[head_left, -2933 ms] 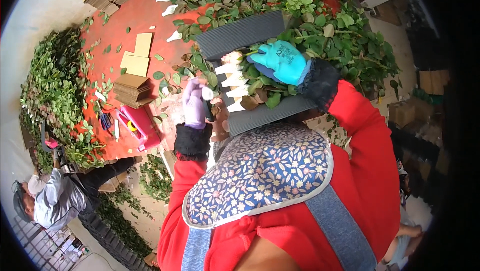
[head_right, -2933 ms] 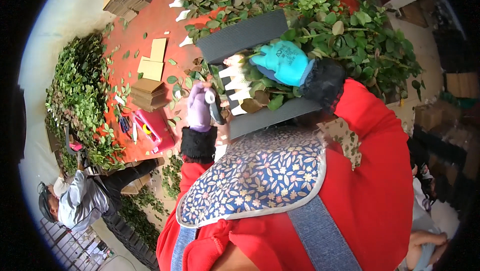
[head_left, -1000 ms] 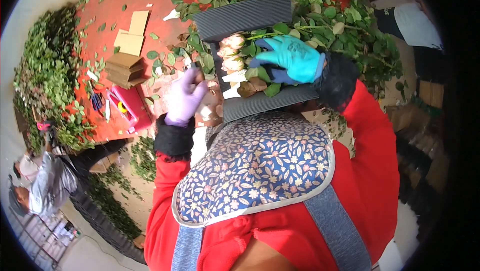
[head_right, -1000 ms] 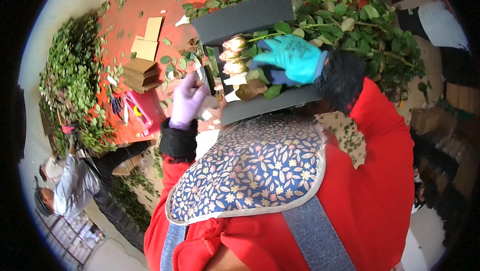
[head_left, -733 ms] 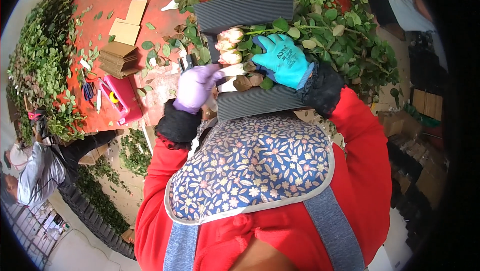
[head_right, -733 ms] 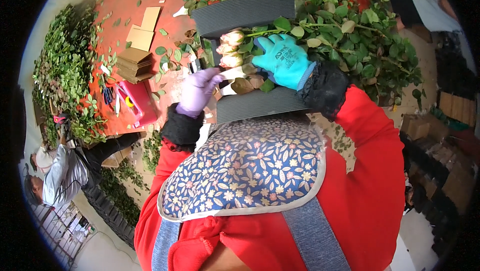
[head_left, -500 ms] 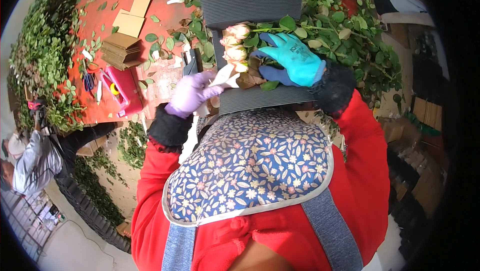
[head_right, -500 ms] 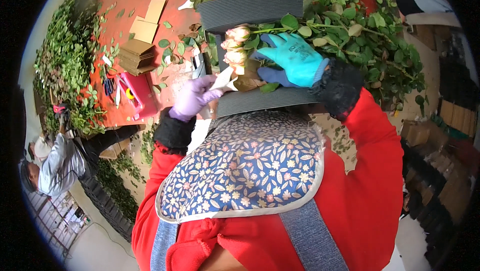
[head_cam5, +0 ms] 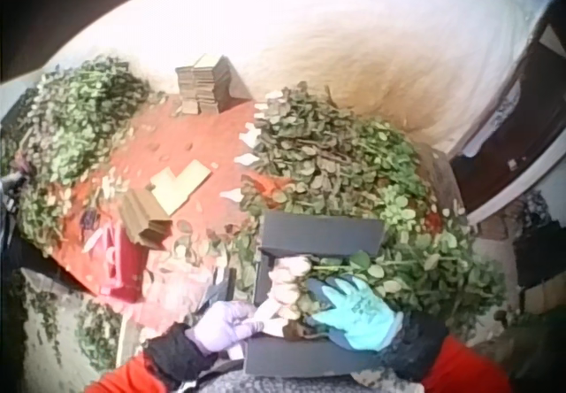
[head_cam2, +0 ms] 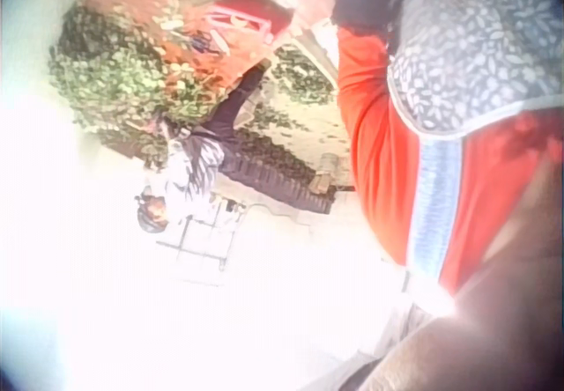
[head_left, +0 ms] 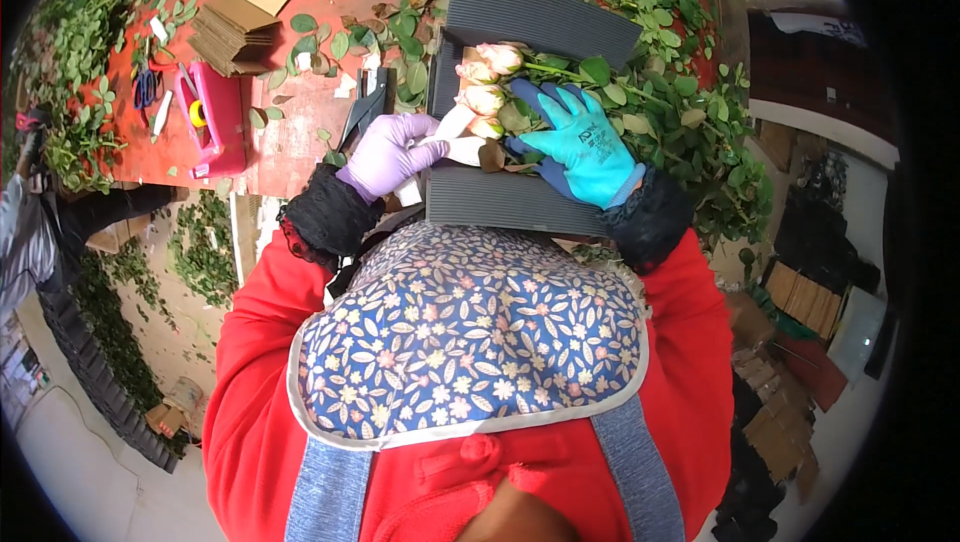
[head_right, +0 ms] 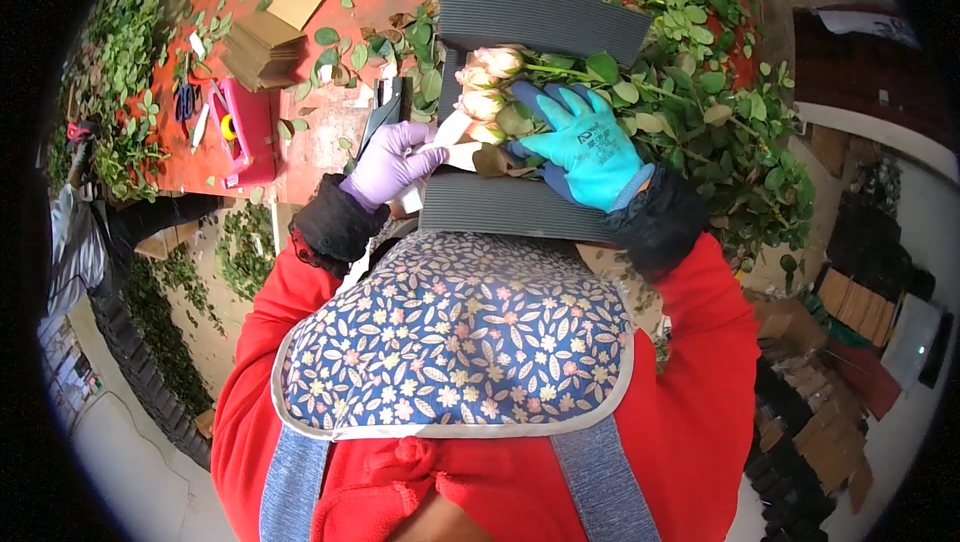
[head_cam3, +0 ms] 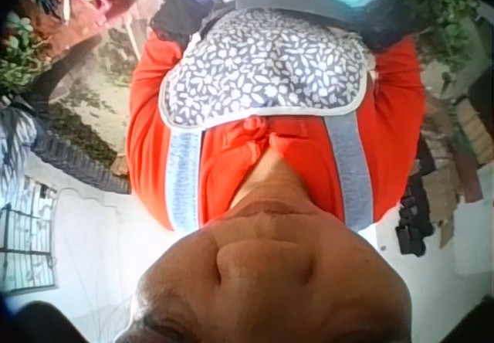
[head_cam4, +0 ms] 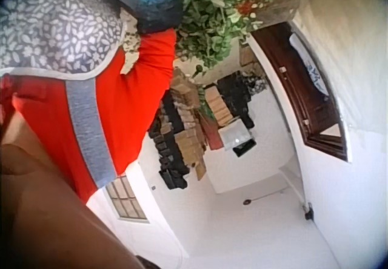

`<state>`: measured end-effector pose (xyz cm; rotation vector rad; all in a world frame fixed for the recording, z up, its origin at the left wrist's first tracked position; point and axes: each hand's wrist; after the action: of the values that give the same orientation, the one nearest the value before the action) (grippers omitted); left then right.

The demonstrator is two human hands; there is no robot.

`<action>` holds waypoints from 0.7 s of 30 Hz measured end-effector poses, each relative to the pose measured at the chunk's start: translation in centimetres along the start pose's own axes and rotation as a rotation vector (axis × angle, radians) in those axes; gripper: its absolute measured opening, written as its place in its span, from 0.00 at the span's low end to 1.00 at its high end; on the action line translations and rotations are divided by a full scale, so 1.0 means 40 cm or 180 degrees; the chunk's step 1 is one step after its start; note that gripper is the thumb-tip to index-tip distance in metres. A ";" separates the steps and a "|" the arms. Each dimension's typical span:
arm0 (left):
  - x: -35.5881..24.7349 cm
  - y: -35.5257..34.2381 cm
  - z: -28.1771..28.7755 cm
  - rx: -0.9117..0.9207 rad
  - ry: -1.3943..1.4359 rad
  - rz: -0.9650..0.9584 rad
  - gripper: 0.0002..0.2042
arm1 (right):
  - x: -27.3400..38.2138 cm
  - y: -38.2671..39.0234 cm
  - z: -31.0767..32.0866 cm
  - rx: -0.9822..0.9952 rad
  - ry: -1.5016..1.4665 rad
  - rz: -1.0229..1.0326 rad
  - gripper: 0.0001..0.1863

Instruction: The person arranges roses into a black box, placing the stems and leaves inside and then closing the lid with a cardboard insert.

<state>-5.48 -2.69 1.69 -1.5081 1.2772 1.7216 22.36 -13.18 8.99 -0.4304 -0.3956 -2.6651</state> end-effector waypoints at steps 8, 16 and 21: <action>-0.005 0.118 0.098 -0.0818 -0.0091 0.0423 0.08 | -0.006 -0.001 -0.011 0.0083 -0.0011 -0.0063 0.20; 0.329 0.674 0.275 0.0053 -0.2301 0.2649 0.27 | 0.015 -0.004 0.017 0.0268 0.0106 -0.0128 0.25; 0.241 0.501 0.185 -0.0422 -0.3526 0.2071 0.14 | 0.025 -0.008 0.038 0.0371 0.0423 -0.0016 0.23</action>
<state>-28.37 -6.54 -1.66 0.0287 1.0294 2.4897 21.72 -12.73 10.64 -0.2159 -0.5083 -2.6402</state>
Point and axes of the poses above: each hand's wrist, its own y-axis away from the middle knuckle, its own z-axis out of the back of the hand, x = y × z, and after that the axes turned 7 degrees about x, right-handed
